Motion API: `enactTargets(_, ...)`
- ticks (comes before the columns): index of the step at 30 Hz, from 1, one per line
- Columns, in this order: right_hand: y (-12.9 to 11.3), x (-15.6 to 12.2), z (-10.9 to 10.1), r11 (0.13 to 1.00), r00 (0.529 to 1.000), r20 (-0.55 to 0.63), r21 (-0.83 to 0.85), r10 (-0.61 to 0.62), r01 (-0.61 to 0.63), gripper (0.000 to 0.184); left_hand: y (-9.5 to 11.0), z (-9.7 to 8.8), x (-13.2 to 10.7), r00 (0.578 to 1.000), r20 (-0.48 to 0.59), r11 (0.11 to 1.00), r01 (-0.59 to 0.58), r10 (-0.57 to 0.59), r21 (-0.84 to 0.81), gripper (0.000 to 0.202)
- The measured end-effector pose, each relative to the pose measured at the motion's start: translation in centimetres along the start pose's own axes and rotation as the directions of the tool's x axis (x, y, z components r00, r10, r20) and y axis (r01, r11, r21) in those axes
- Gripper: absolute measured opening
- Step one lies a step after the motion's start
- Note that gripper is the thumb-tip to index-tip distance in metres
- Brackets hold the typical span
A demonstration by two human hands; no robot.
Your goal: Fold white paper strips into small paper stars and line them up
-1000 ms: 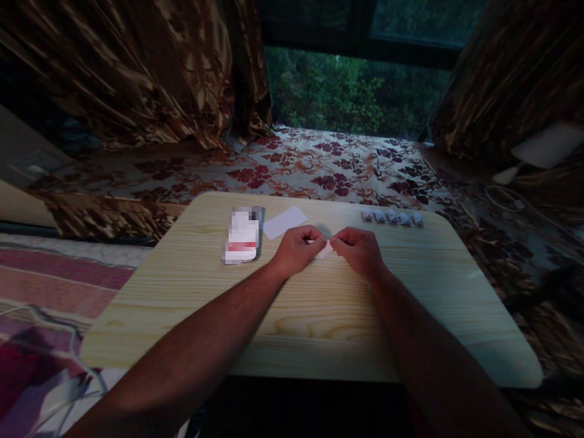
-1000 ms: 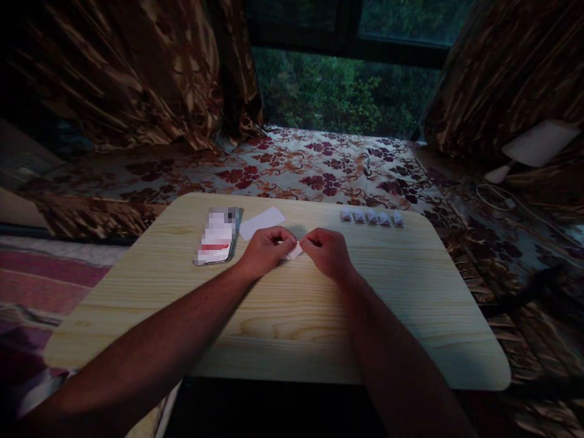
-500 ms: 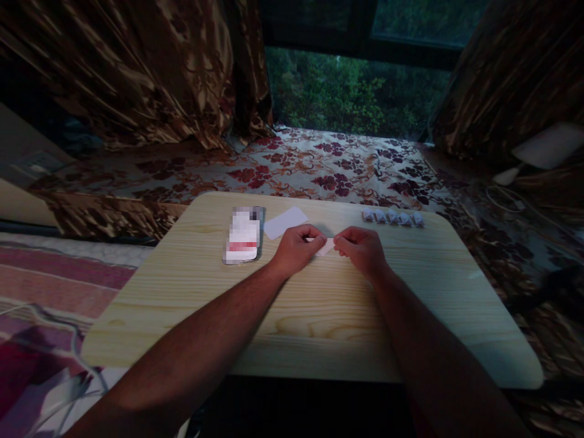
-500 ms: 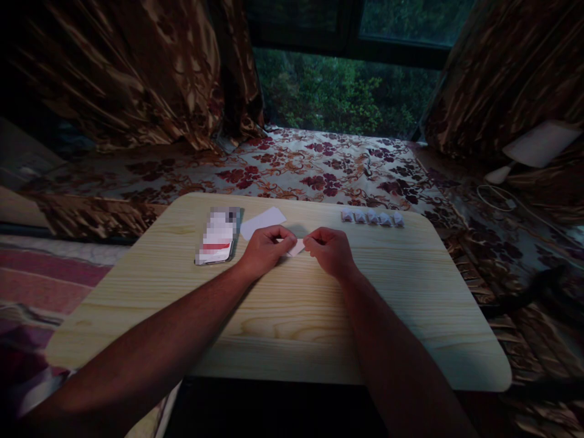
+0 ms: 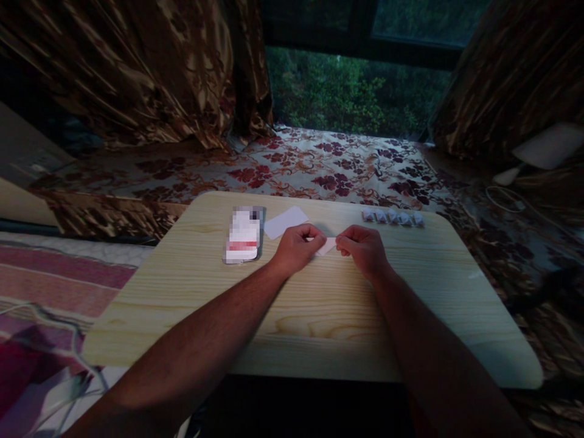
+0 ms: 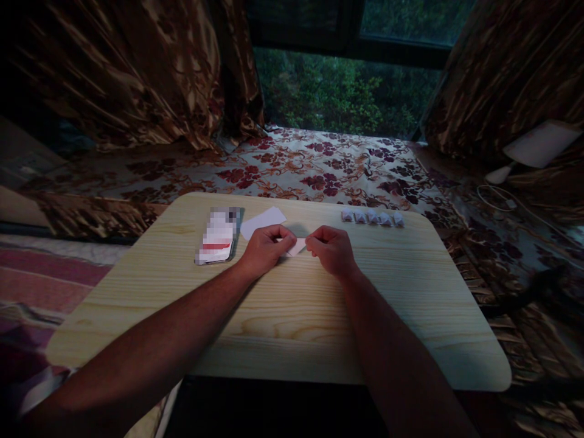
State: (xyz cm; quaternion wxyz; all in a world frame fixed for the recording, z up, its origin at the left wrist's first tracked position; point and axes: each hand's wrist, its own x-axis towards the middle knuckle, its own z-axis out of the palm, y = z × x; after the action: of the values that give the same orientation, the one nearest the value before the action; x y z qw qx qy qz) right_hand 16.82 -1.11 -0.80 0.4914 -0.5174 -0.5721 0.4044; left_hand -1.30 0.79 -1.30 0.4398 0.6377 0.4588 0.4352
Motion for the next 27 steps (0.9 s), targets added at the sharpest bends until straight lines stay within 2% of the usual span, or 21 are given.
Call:
enactTargets(6,-0.23,-0.01,-0.06,0.998,0.999,0.009,0.059,0.031,-0.031,0.012,0.15,-0.11,0.16,0.999,-0.009,0.997,0.033,-0.034,-0.071,0.022)
enactTargets(14,-0.25,0.03,0.11,1.0,0.998,0.063,0.016,0.025,-0.026,0.012,0.0,-0.27,0.27,0.998,-0.03,0.989,0.055,-0.06,-0.139,0.022)
enactTargets(23,-0.13,0.0,0.23,1.0,1.0,0.017,-0.004,0.006,-0.006,0.016,0.26,-0.06,0.12,0.999,0.018,0.998,0.041,-0.04,-0.049,0.022)
enactTargets(27,-0.12,0.07,0.27,1.0,0.999,-0.034,-0.009,-0.013,0.013,0.017,0.44,-0.09,0.04,0.999,0.041,0.998,0.018,-0.016,-0.068,0.025)
